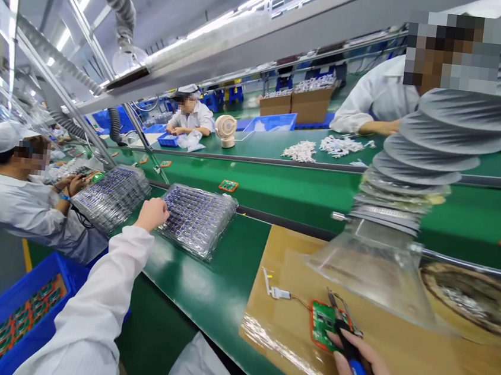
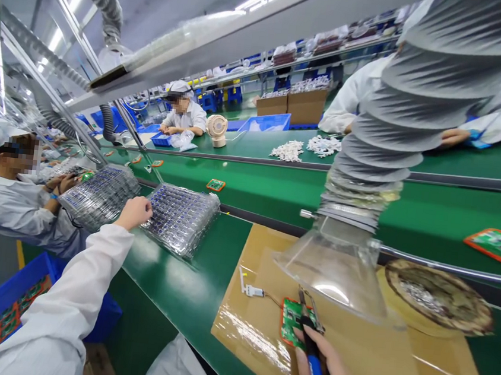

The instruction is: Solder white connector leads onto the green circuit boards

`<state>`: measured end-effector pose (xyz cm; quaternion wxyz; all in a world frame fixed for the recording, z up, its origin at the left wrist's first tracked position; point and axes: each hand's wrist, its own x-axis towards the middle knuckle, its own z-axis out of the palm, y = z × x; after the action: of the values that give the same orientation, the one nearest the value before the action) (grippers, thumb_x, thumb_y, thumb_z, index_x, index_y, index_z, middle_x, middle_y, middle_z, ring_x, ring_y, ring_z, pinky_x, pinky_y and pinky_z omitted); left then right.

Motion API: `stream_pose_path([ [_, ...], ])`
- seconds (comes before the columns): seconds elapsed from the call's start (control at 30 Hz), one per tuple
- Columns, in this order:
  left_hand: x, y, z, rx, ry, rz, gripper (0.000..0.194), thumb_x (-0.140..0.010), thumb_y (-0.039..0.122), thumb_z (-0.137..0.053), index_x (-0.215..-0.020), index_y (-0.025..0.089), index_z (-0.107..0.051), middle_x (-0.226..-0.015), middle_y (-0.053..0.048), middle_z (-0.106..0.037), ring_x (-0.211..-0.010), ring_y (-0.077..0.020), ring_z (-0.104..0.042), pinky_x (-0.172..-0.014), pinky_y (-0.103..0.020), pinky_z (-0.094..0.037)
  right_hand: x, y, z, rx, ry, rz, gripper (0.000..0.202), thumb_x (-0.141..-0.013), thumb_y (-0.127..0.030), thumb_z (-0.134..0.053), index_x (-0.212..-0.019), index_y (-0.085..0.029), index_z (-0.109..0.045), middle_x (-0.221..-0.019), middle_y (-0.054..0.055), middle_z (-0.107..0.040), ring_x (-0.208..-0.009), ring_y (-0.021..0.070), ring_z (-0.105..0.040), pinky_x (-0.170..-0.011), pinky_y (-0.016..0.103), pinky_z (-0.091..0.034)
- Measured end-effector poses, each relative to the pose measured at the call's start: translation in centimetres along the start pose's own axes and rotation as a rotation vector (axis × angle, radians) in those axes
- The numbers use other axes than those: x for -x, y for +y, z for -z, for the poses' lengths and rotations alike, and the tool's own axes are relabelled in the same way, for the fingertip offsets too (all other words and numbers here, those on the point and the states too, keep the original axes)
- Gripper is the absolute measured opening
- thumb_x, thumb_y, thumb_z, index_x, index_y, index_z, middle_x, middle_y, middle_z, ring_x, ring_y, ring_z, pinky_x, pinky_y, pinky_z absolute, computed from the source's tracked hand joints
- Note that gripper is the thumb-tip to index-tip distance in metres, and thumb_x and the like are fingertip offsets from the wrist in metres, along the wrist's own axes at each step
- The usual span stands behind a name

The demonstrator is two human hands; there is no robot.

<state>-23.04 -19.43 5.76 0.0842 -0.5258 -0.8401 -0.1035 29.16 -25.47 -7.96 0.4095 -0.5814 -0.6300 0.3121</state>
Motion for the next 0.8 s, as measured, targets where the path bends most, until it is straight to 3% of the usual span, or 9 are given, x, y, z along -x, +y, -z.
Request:
stream_pose_path([
  [0.07,0.8,0.2,0.5,0.077,0.073,0.049,0.01,-0.084,0.018,-0.056,-0.079,0.015,-0.064,-0.091,-0.008,-0.073,-0.092,-0.0226,-0.066,-0.089,-0.034,-0.05,0.3,0.5,0.3,0.047,-0.012,0.019,0.045,-0.086,-0.06,-0.061,-0.127,-0.041,-0.066,-0.117,0.001,-0.078,-0.111,0.0407,-0.072,-0.086,0.056,-0.062],
  [0.13,2.2,1.4,0.5,0.227,0.188,0.101,0.018,-0.091,0.02,-0.044,-0.09,0.015,-0.061,-0.096,-0.008,-0.073,-0.091,-0.0203,-0.067,-0.085,-0.032,-0.053,0.5,0.6,0.3,0.065,-0.028,0.094,0.046,-0.09,-0.059,-0.059,-0.13,-0.035,-0.064,-0.115,0.001,-0.078,-0.106,0.0376,-0.075,-0.083,0.053,-0.063],
  [0.2,4.4,4.0,-0.1,0.581,0.329,0.117,0.014,-0.093,0.024,-0.045,-0.091,0.017,-0.056,-0.095,-0.007,-0.073,-0.089,-0.0186,-0.069,-0.084,-0.032,-0.055,0.6,0.5,0.1,0.088,-0.018,0.163,0.044,-0.094,-0.054,-0.057,-0.129,-0.028,-0.064,-0.115,0.004,-0.078,-0.105,0.0336,-0.076,-0.087,0.049,-0.063],
  [0.27,7.5,8.2,-1.0,1.05,0.316,0.066,0.012,-0.087,0.03,-0.062,-0.087,0.019,-0.055,-0.088,-0.003,-0.074,-0.084,-0.0181,-0.07,-0.086,-0.033,-0.056,0.4,0.5,-0.2,0.129,0.01,0.213,0.039,-0.097,-0.049,-0.056,-0.126,-0.025,-0.066,-0.115,0.008,-0.078,-0.103,0.031,-0.076,-0.088,0.046,-0.062],
  [0.33,11.3,13.3,-1.9,1.357,0.013,0.013,0.017,-0.083,0.03,-0.071,-0.086,0.02,-0.057,-0.082,-0.003,-0.075,-0.084,-0.0197,-0.072,-0.086,-0.035,-0.056,0.2,0.4,-0.2,0.156,0.02,0.246,0.036,-0.098,-0.045,-0.057,-0.126,-0.024,-0.065,-0.115,0.009,-0.077,-0.103,0.0293,-0.075,-0.09,0.044,-0.061],
  [0.4,14.9,18.3,-2.8,1.565,-0.425,0.02,0.023,-0.082,0.035,-0.073,-0.083,0.019,-0.056,-0.076,-0.004,-0.075,-0.078,-0.0205,-0.073,-0.079,-0.034,-0.057,0.1,0.2,-0.1,0.175,0.037,0.269,0.034,-0.098,-0.04,-0.058,-0.127,-0.024,-0.064,-0.115,0.008,-0.077,-0.104,0.0283,-0.075,-0.091,0.044,-0.061],
  [0.53,19.0,25.3,-4.5,1.6,-0.991,-0.02,0.035,-0.077,0.042,-0.079,-0.078,0.018,-0.054,-0.063,-0.003,-0.072,-0.057,-0.0148,-0.067,-0.061,-0.025,-0.05,0.6,-0.6,0.5,0.115,0.073,0.263,0.031,-0.096,-0.037,-0.063,-0.125,-0.025,-0.064,-0.111,0.007,-0.077,-0.104,0.0278,-0.074,-0.091,0.044,-0.06],
  [0.63,19.9,27.2,-5.1,1.493,-1.156,-0.044,0.041,-0.074,0.049,-0.081,-0.076,0.017,-0.056,-0.061,-0.003,-0.071,-0.053,-0.0121,-0.063,-0.056,-0.023,-0.047,1.5,-1.4,0.6,-0.127,0.073,0.133,0.033,-0.095,-0.034,-0.066,-0.127,-0.028,-0.06,-0.111,0.006,-0.077,-0.104,0.0245,-0.074,-0.092,0.041,-0.06],
  [0.8,20.5,27.8,-5.2,1.431,-1.198,-0.038,0.047,-0.073,0.056,-0.081,-0.075,0.015,-0.059,-0.061,-0.003,-0.071,-0.054,-0.0103,-0.061,-0.057,-0.021,-0.047,2.1,-2.8,-0.2,-0.44,0.148,-0.043,0.034,-0.09,-0.03,-0.075,-0.121,-0.029,-0.061,-0.1,0.001,-0.077,-0.09,0.019,-0.076,-0.082,0.032,-0.062],
])
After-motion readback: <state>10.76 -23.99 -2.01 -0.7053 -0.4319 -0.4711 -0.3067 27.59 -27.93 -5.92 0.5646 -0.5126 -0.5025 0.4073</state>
